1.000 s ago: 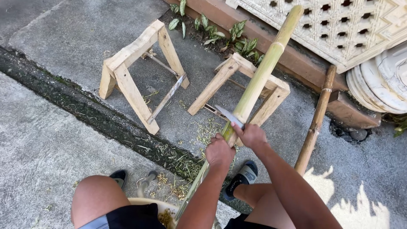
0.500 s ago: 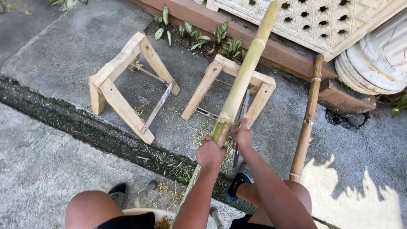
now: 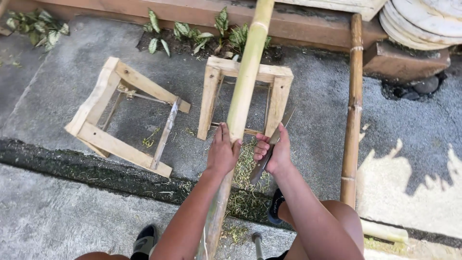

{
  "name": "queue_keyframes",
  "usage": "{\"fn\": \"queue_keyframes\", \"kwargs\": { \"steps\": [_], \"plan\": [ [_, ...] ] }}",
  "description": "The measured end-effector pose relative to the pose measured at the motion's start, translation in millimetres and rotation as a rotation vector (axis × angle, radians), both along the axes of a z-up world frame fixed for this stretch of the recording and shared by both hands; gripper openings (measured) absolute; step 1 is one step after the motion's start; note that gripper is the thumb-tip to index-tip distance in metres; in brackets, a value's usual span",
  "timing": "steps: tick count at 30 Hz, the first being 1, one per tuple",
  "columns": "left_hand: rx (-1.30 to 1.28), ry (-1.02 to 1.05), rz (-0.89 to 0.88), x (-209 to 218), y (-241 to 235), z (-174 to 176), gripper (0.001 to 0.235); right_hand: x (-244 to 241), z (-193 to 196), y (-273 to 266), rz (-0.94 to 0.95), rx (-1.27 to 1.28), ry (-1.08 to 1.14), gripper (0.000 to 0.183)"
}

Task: Scraping the outer surface of a bamboo pole using a metal knife.

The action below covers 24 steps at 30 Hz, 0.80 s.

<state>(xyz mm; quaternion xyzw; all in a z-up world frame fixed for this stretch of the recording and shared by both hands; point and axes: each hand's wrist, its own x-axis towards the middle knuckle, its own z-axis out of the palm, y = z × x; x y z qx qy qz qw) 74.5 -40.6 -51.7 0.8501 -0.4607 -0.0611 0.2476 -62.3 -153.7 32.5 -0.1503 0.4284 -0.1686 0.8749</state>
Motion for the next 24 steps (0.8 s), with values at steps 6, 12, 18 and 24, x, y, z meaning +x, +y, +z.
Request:
{"fn": "queue_keyframes", "kwargs": {
  "steps": [6, 12, 18, 24],
  "plan": [
    [0.114, -0.412, -0.135, -31, 33, 45, 0.06, -8, -5, -15, -0.06, 0.036, -0.13, 0.058],
    [0.324, -0.158, -0.716, -31, 65, 88, 0.028, -13, -4, -13, -0.061, 0.045, -0.132, 0.046],
    [0.217, -0.181, -0.112, -13, 27, 90, 0.072, -16, 6, -15, -0.071, -0.001, -0.107, 0.042],
    [0.766, -0.684, -0.231, -54, 20, 84, 0.082, -19, 8, -20, -0.048, -0.006, -0.049, 0.038]
  ]
}}
